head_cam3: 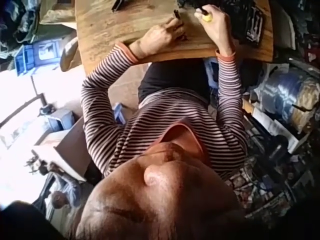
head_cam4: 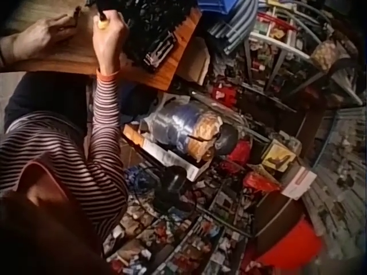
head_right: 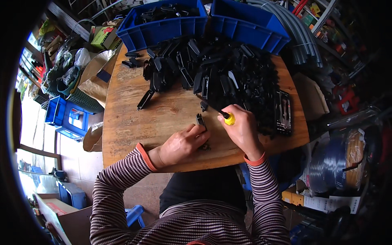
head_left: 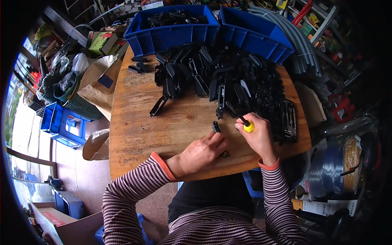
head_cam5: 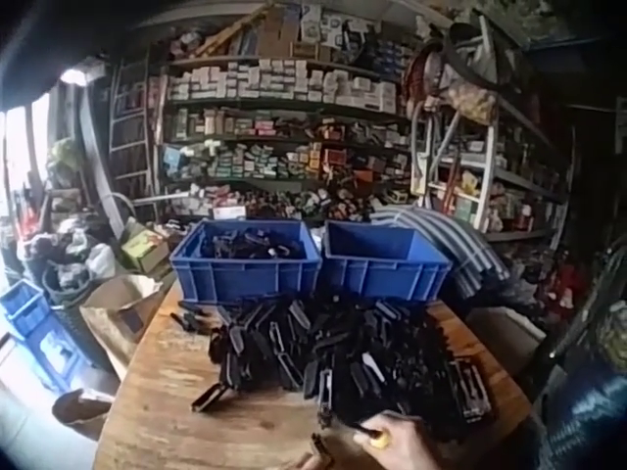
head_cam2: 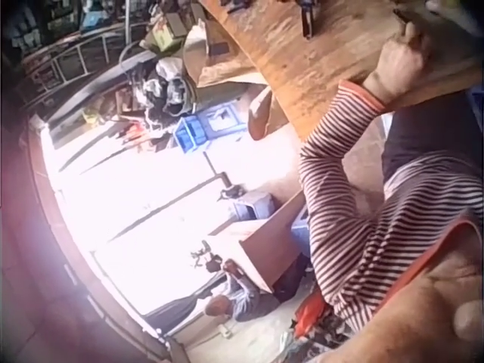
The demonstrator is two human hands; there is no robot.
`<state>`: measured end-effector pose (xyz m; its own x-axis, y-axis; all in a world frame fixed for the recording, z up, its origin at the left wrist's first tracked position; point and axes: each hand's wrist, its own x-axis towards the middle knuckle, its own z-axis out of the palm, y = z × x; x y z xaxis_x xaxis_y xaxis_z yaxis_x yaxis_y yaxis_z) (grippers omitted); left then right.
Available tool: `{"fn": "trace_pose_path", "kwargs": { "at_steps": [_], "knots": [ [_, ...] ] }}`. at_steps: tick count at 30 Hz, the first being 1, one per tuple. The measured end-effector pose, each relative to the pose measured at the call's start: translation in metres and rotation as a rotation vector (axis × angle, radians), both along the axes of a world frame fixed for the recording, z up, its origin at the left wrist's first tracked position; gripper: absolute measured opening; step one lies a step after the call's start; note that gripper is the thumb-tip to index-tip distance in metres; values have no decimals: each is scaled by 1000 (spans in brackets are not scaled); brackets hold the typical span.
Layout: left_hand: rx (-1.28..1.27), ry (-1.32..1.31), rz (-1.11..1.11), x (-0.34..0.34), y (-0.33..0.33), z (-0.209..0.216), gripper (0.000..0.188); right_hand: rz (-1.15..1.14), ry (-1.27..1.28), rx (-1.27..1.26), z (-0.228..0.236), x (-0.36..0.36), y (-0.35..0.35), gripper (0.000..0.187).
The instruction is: Assembling small plastic components using a manual screwdriver.
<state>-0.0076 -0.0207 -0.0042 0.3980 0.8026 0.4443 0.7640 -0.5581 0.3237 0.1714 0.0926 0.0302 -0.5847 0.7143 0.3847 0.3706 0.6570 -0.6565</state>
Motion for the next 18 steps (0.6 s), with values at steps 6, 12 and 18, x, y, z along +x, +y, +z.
{"fn": "trace_pose_path", "kwargs": {
  "at_steps": [6, 12, 18],
  "knots": [
    [-49, -11, -49, -5, 0, 1, 38, 130, 37, 49, 5, -17, -10, 16],
    [-53, -34, -85, -10, -3, 4, 39, 201, -29, 109, 0, -29, -7, 19],
    [-40, -68, -109, -6, -3, -1, 43, 189, -65, 142, -5, -27, -4, 22]
  ]
}}
